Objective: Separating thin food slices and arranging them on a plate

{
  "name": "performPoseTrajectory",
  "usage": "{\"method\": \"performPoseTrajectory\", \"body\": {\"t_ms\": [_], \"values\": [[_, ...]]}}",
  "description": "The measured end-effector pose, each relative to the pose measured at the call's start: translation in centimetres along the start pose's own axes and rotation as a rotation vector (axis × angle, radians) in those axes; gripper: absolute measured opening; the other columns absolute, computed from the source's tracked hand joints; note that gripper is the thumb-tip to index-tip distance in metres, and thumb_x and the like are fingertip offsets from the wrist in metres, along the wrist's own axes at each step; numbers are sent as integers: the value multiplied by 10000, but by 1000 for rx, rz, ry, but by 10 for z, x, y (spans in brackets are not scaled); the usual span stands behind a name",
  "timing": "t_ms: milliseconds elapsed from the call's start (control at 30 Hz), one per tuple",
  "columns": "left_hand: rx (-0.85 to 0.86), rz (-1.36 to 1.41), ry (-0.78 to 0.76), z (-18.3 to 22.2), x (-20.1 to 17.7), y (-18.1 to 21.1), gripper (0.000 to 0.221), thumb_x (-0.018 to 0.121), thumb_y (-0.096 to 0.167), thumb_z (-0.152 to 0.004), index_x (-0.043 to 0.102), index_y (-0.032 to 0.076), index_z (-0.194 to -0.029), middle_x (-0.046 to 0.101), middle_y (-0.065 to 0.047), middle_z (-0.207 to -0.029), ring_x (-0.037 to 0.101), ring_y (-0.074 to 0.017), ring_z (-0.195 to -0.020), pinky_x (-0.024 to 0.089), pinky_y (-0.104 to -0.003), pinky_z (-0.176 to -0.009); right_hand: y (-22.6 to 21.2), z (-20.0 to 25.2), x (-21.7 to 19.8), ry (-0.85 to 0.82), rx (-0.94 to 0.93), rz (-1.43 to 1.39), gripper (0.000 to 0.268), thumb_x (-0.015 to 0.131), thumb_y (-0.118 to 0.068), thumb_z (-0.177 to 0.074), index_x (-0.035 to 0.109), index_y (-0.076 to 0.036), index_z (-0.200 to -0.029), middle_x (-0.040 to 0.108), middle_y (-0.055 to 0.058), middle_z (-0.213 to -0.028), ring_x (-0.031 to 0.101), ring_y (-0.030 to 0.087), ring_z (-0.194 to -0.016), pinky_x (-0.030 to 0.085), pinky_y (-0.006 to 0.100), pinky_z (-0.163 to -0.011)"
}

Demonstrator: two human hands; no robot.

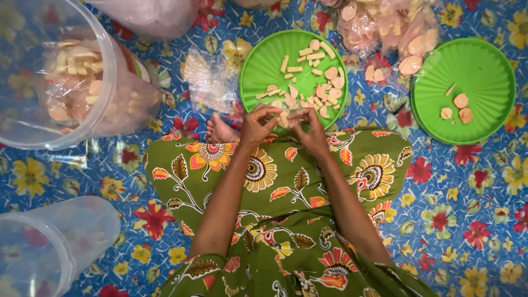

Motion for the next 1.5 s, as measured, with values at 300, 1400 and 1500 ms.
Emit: {"method": "performPoseTrajectory", "body": {"t_ms": [300, 1400, 1500], "values": [[-16, -23, -9, 12, 8, 6, 327, 781, 31, -677, 726, 137, -981, 650, -73, -899, 613, -146, -851, 510, -253, -752, -14, 9, 1, -25, 83, -20, 300, 629, -76, -867, 415, -97, -1076, 697, 69, -903, 611, 129, -795, 433, 259, -744], [-89, 142, 146, 15, 1, -17, 351, 756, -29, -693, 709, 114, -1010, 667, -75, -969, 623, -118, -862, 551, -229, -731, 7, 3, -38, 83, 135, 112, 235, 627, -67, -882, 597, -92, -1113, 640, 98, -868, 618, 196, -833, 505, 343, -748], [-85, 164, 146, 16, 3, -10, 341, 743, -50, -695, 707, 92, -1003, 662, -67, -955, 605, -94, -869, 545, -214, -734, 6, 7, -22, 85, 158, -50, 215, 641, -94, -880, 614, -91, -1094, 656, 74, -861, 632, 148, -796, 518, 299, -743]]}}
Point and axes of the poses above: each hand's wrist, its own z-axis away from the middle knuckle, its own x-axis out of the palm, y = z × x, the point moved 1 cm from there along -z, towards the middle knuckle
